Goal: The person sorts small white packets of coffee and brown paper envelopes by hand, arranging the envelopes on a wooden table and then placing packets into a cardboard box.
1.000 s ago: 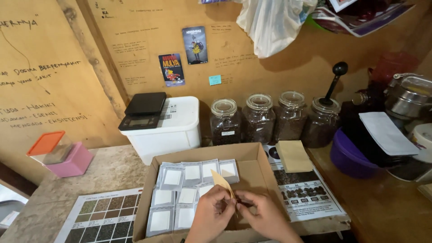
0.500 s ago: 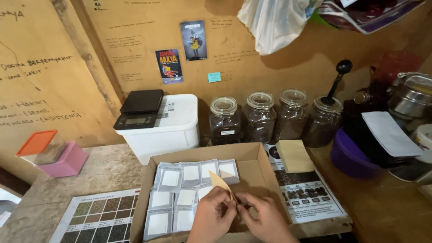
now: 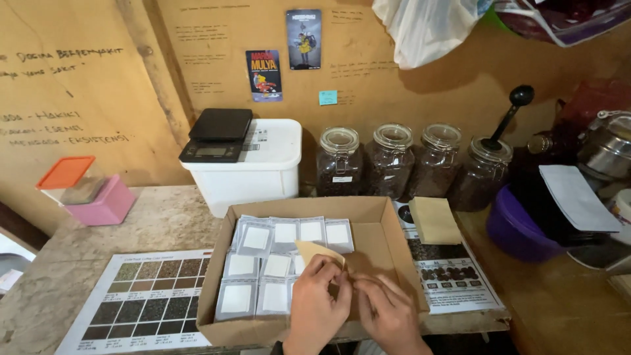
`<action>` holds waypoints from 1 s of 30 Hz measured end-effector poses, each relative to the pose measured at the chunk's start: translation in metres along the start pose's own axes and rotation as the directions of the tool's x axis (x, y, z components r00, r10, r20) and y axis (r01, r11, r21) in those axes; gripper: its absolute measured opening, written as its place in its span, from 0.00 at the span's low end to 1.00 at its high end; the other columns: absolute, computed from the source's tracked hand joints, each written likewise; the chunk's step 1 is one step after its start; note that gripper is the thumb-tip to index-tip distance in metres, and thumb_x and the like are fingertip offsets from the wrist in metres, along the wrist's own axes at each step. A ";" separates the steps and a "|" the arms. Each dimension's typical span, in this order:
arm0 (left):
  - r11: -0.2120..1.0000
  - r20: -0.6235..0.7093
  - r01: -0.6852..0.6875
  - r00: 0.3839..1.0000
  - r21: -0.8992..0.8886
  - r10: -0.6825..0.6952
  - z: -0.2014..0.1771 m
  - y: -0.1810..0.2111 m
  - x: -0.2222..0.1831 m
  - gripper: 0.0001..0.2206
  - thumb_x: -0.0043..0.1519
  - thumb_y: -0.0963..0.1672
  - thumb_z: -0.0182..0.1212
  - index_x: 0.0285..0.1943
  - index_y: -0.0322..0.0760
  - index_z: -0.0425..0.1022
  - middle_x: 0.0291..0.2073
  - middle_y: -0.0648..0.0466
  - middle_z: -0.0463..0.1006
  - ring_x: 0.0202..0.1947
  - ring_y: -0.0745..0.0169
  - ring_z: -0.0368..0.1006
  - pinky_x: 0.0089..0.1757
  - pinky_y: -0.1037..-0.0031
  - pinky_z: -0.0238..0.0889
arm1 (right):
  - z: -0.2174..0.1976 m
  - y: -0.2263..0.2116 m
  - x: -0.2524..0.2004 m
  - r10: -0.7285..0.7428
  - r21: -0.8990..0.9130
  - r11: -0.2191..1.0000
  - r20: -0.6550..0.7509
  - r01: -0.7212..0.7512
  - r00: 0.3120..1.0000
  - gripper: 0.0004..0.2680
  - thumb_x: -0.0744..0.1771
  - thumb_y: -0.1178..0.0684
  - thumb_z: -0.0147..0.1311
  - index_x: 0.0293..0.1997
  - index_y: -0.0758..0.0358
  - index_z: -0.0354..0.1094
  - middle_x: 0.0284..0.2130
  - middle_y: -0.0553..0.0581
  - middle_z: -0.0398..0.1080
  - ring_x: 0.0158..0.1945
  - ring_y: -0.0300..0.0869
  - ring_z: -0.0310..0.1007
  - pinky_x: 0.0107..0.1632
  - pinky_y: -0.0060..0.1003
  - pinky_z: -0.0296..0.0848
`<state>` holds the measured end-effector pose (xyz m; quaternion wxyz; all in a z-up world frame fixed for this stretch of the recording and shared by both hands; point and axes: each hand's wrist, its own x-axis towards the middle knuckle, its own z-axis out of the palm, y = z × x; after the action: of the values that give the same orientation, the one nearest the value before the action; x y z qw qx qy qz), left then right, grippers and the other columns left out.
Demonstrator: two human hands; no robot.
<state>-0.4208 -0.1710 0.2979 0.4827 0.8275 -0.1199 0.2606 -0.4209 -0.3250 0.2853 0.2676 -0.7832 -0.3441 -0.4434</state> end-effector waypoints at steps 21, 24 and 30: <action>0.730 0.046 0.300 0.937 -0.614 -0.347 -0.023 0.028 -0.023 0.22 0.59 0.45 0.62 0.62 0.42 0.64 0.57 0.55 0.70 0.54 0.63 0.72 0.41 0.75 0.80 | -0.004 -0.040 0.002 0.116 -0.006 0.993 -0.251 -0.122 0.961 0.03 0.65 0.63 0.61 0.39 0.66 0.78 0.34 0.55 0.81 0.33 0.39 0.83 0.40 0.32 0.81; 0.440 0.134 0.372 0.866 -0.818 -0.482 -0.018 0.022 -0.021 0.38 0.56 0.55 0.60 0.74 0.46 0.48 0.62 0.51 0.64 0.47 0.64 0.74 0.45 0.69 0.72 | -0.011 -0.047 0.003 0.102 0.044 0.994 -0.194 -0.095 0.976 0.06 0.66 0.65 0.54 0.36 0.63 0.79 0.35 0.55 0.81 0.37 0.39 0.84 0.43 0.31 0.80; -0.002 0.175 0.216 0.785 -0.976 -0.595 -0.027 0.042 -0.008 0.35 0.57 0.44 0.60 0.75 0.55 0.50 0.55 0.45 0.66 0.47 0.43 0.76 0.42 0.48 0.76 | -0.009 -0.058 -0.007 0.092 0.170 0.983 -0.168 -0.063 0.981 0.06 0.65 0.66 0.55 0.32 0.62 0.78 0.36 0.55 0.80 0.34 0.38 0.82 0.41 0.30 0.79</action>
<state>-0.4551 -0.1689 0.3351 0.9606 0.2576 0.0630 0.0828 -0.4731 -0.2980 0.2894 0.3777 -0.7292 -0.3235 -0.4700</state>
